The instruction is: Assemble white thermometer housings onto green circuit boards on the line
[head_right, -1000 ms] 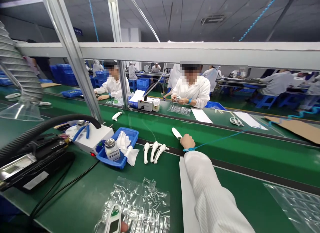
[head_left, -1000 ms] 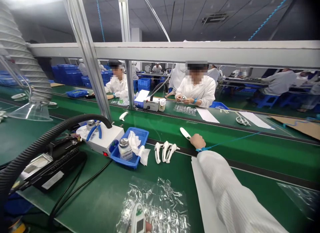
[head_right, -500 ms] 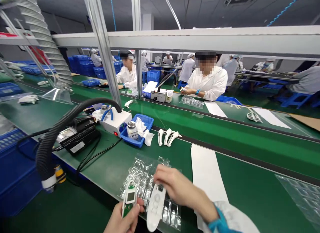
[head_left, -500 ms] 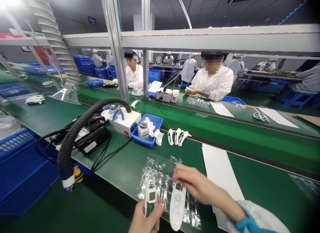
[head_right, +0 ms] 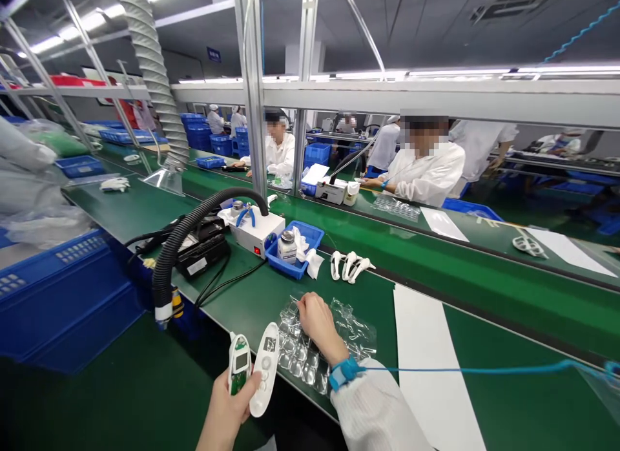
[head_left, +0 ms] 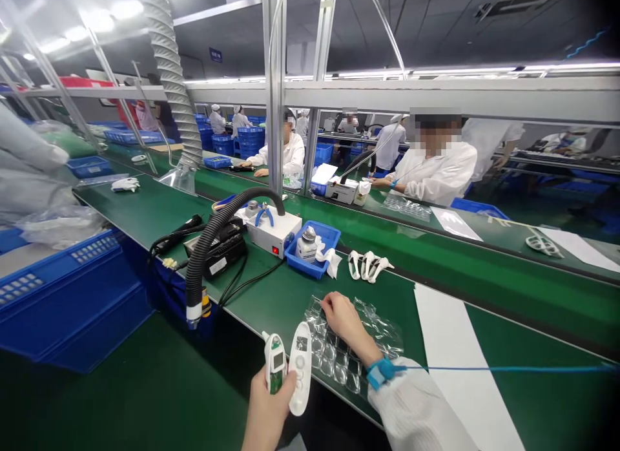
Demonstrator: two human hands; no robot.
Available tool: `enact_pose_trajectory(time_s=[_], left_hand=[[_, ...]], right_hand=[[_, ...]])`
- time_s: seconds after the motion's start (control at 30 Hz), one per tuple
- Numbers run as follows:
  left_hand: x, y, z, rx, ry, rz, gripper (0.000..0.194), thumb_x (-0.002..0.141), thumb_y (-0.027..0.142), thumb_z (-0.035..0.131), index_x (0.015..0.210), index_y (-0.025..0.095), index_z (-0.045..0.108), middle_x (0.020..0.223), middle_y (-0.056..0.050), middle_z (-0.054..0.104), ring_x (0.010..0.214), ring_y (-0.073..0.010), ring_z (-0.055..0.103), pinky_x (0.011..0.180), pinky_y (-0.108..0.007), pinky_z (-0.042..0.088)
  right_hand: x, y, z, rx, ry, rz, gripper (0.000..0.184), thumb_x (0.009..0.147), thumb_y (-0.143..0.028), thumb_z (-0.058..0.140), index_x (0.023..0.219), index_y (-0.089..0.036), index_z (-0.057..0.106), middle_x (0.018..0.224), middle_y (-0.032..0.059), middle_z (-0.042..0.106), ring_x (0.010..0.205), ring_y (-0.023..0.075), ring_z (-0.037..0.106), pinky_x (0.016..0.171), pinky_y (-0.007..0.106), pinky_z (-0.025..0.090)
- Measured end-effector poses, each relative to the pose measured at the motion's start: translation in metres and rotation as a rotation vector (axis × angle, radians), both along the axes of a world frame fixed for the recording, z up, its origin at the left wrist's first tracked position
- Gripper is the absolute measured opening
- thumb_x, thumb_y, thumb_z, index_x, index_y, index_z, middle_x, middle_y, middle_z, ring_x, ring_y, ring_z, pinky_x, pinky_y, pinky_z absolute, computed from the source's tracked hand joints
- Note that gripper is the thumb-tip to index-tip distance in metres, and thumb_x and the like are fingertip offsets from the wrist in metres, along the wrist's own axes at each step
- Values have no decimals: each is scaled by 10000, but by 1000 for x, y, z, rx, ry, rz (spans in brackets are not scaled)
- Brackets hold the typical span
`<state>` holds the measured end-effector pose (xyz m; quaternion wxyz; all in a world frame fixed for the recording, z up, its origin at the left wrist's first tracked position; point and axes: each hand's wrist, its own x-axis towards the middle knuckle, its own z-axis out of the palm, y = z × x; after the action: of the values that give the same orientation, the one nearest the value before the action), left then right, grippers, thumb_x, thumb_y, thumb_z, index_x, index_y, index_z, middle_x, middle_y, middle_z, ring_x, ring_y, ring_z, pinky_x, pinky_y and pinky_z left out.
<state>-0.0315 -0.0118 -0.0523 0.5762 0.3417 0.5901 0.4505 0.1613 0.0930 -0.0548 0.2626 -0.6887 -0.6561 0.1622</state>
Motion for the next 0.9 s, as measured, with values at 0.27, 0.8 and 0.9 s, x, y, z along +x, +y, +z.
enact_pose_trajectory(time_s=[0.27,0.8,0.9], left_hand=[[-7,-2,4,8,-20,19,328,610,435,754,662,143,612,476,52,459,405,-78,335,375,-207,280],[11,6,-3,100,56,-124,149,768,288,621,727,148,591,564,41,487,481,-82,354,469,-212,322],[15,6,1,116,79,-149,144,770,278,623,741,139,599,621,16,532,563,-106,413,531,-221,355]], right_hand=[[-15,-7,2,99,21,-82,177,832,-244,496,668,-205,553,659,33,613,613,186,565,582,277,375],[-32,-75,36,-37,610,54,306,787,-442,594,628,-182,573,576,-23,485,535,121,398,514,246,335],[-27,-74,33,-6,579,39,314,802,-448,586,623,-190,566,571,-23,475,526,122,383,501,247,325]])
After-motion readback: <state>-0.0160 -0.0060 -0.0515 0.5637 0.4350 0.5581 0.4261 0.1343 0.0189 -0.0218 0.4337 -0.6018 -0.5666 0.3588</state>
